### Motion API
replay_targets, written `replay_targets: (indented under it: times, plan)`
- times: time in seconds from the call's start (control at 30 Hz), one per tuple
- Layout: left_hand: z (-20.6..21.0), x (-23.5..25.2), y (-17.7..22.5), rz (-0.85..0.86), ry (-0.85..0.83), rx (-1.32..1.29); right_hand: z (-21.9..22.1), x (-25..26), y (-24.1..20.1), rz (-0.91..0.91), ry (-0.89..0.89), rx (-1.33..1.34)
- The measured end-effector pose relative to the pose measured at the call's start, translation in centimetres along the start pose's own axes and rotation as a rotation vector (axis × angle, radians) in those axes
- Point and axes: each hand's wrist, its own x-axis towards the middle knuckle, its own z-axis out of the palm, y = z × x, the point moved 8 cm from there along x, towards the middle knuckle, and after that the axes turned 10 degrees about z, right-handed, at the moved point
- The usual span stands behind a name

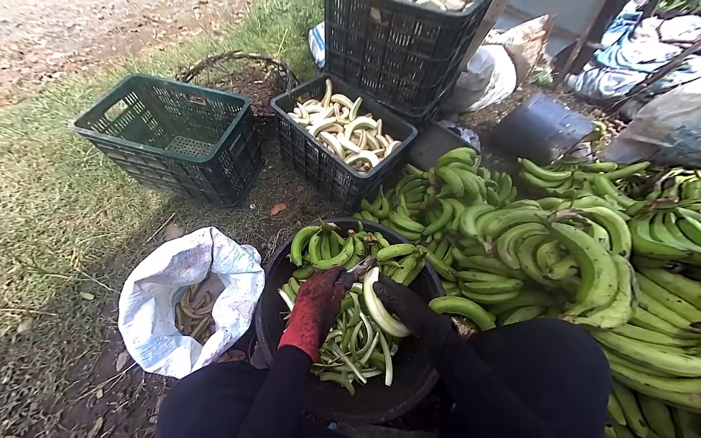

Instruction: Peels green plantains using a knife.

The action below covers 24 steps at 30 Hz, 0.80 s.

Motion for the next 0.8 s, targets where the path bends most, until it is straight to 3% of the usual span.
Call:
replay_targets:
  times: [0.1,0.17,0.27,0.33,0.4,0.47,0.67,0.8]
  plan:
    - [0.7,-1.1,3.1,0.159,0.028,-0.001,-2.3,0.5,0.6,0.027,0.163,0.688]
    - [1.0,-2.2,5.4,0.283,0.063,0.041,-3.0,0.6,0.1,0.001,0.136,1.019]
    - [1.1,-3.6,7.0,0.469,0.214,0.147,-3.4,1.0,0.3,0.041,-0.006,1.264]
    - [1.0,-4.0,6.9,0.511,0.278,0.175,-3.2,1.7,0.3,0.042,-0.206,1.424]
    - [0.7,-4.2,6.6,0.518,0.321,0.184,-3.1,1.9,0.0,0.045,-0.255,1.534]
    - [0.4,-4.0,6.4,0.506,0.357,0.190,-2.7,1.8,-0.4,0.046,-0.203,1.498]
    - [0.2,-3.1,6.8,0.455,0.347,0.138,-2.0,0.6,-0.9,-0.062,0.188,1.240]
    - [0.0,-1.3,5.2,0.259,0.244,0.059,-0.7,-1.2,-1.0,-0.295,0.426,0.628]
